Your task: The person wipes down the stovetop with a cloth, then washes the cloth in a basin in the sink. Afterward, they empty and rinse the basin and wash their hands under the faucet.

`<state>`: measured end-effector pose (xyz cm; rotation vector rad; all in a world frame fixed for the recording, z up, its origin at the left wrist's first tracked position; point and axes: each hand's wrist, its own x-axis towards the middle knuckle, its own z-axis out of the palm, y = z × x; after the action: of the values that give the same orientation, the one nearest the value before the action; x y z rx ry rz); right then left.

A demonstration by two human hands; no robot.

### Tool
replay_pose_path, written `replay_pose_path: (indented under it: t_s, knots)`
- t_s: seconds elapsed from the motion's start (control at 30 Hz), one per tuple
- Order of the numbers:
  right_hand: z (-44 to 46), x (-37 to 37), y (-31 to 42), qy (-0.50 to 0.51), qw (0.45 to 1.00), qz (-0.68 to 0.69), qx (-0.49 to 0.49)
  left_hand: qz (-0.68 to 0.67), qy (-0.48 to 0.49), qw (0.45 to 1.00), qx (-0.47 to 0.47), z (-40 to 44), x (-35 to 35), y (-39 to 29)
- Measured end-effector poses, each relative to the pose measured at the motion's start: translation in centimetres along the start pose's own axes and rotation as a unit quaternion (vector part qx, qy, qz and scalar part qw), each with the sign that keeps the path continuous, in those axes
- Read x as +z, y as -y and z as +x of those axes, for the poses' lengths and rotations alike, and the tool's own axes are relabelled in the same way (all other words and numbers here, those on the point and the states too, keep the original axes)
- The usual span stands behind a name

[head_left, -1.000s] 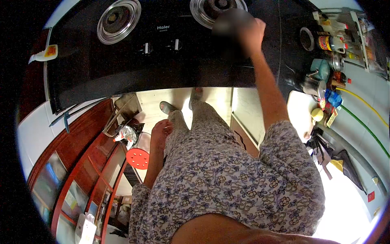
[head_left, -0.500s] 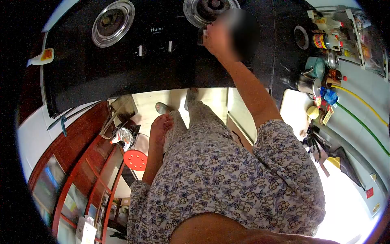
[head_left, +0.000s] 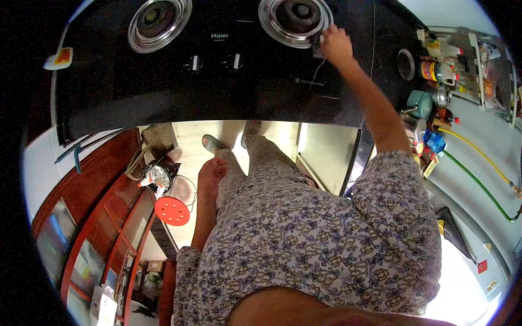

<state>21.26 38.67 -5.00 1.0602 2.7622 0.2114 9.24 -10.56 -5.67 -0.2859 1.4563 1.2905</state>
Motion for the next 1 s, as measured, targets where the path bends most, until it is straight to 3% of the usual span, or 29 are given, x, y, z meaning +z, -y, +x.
replay_pose_path:
  t_s: [0.07,0.1,0.17,0.2,0.33,0.4,0.47,0.5,0.6,0.7,0.73,0.8,0.83,0.93,1.0]
  knots:
    - [-1.5,2.6,1.9,-0.031,0.991,0.129,-0.002,0.049,0.011,0.998,0.042,0.4,-0.1,0.8]
    - [-2.8,1.0,3.3,-0.093,0.978,0.174,-0.070,0.043,0.030,0.999,-0.012,2.1,-1.5,2.4]
    - [-3.2,1.4,3.2,-0.139,0.969,0.189,-0.072,0.057,0.059,0.997,0.009,1.6,-0.6,0.7]
    - [-2.9,2.0,2.1,-0.153,0.966,0.194,-0.071,0.057,0.029,0.998,0.015,1.7,0.0,0.6]
    - [0.5,5.7,-3.3,-0.235,0.940,0.241,0.058,0.027,-0.020,0.998,-0.052,1.4,-0.1,0.0]
    - [3.7,6.1,-5.0,-0.220,0.946,0.230,0.069,-0.073,-0.018,0.995,-0.072,2.2,-2.3,2.7]
    - [7.5,7.2,-6.6,-0.226,0.943,0.243,0.038,-0.140,-0.008,0.984,-0.109,2.2,-3.7,3.9]
    - [9.2,6.7,-6.8,-0.205,0.941,0.267,0.028,-0.011,-0.033,0.997,-0.066,1.0,-2.1,2.9]
    - [14.8,7.6,-7.6,-0.195,0.953,0.224,-0.065,-0.077,-0.079,0.991,-0.073,0.6,-2.0,3.4]
    - [18.0,6.2,-6.3,-0.251,0.924,0.241,-0.159,-0.076,-0.077,0.991,-0.085,0.9,-1.4,3.5]
    - [18.7,6.1,-6.0,-0.225,0.927,0.253,-0.162,-0.075,-0.077,0.990,-0.094,0.4,-1.5,3.7]
    - [20.1,5.6,-5.5,-0.176,0.931,0.273,-0.167,0.054,-0.034,0.998,-0.009,0.3,-2.2,5.1]
    - [19.9,3.3,-4.2,-0.094,0.932,0.324,-0.131,0.045,-0.031,0.998,-0.020,0.4,-1.7,4.8]
    - [19.8,-1.1,0.1,-0.021,0.971,0.216,-0.106,-0.021,-0.068,0.996,-0.057,0.2,0.6,2.5]
    - [19.8,-3.4,2.9,-0.002,0.968,0.151,-0.200,-0.022,-0.074,0.995,-0.067,0.0,0.7,2.1]
